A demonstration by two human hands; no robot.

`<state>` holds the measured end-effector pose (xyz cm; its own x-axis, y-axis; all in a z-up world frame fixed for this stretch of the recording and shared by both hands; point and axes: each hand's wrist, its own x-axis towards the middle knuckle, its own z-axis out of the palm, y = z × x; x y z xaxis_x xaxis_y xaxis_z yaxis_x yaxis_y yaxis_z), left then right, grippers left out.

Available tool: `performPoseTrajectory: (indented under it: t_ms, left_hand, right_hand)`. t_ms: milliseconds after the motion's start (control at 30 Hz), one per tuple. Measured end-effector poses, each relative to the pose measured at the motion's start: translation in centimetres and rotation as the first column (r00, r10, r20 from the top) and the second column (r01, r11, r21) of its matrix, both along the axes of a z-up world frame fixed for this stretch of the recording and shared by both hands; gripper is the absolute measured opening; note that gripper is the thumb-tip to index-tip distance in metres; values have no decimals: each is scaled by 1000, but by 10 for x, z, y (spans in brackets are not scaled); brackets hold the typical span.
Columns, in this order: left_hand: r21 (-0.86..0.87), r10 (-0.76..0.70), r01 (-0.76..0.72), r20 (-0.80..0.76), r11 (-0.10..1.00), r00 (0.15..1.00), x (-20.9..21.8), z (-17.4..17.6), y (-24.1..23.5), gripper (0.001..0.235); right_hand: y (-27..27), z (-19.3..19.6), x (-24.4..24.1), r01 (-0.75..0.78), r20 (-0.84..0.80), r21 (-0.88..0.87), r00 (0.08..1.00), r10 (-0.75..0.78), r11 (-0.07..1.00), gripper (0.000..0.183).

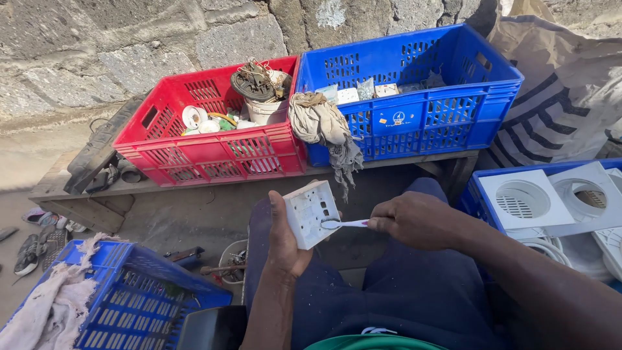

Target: The person cleans a plastic electrical outlet backbox using a toothbrush and a cloth while sitting down, applying a liquid from a small bottle and scrubbing both the interior and exterior surfaces.

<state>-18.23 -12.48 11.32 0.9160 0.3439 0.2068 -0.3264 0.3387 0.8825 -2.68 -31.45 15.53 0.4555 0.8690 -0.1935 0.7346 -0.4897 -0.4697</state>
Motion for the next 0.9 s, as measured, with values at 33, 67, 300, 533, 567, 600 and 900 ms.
performPoseTrajectory:
  t_ms: [33,67,300,533,567,600,900]
  left_hand:
    - [11,-4,4,-4,1000,1000,4,3,-1,100]
    - [3,-22,22,16,1000,1000,5,3,-6,99]
    - [-54,24,-14,198,998,980,12,1,4,106]
    - [-89,79,-56,289,994,954,13,-18,3,102]
    - [-112,80,-48,292,993,953,17,-18,-1,102]
    - [-135,86,-48,291,990,953,18,-20,-3,103]
    - [-136,57,-18,289,991,955,21,-43,7,116]
  right_hand:
    - [0,6,4,4,-4,11,1000,-4,1000,40]
    - [-2,10,6,75,65,72,995,-80,995,41]
    - [4,-1,-12,143,-78,57,987,-139,988,41]
    - [6,9,-39,113,-362,25,927,-97,993,47]
    - [5,10,-33,161,-337,66,932,-130,985,48]
    - [7,12,-28,202,-317,108,935,-159,973,50]
    - [16,-9,-28,228,-223,150,956,-191,962,47]
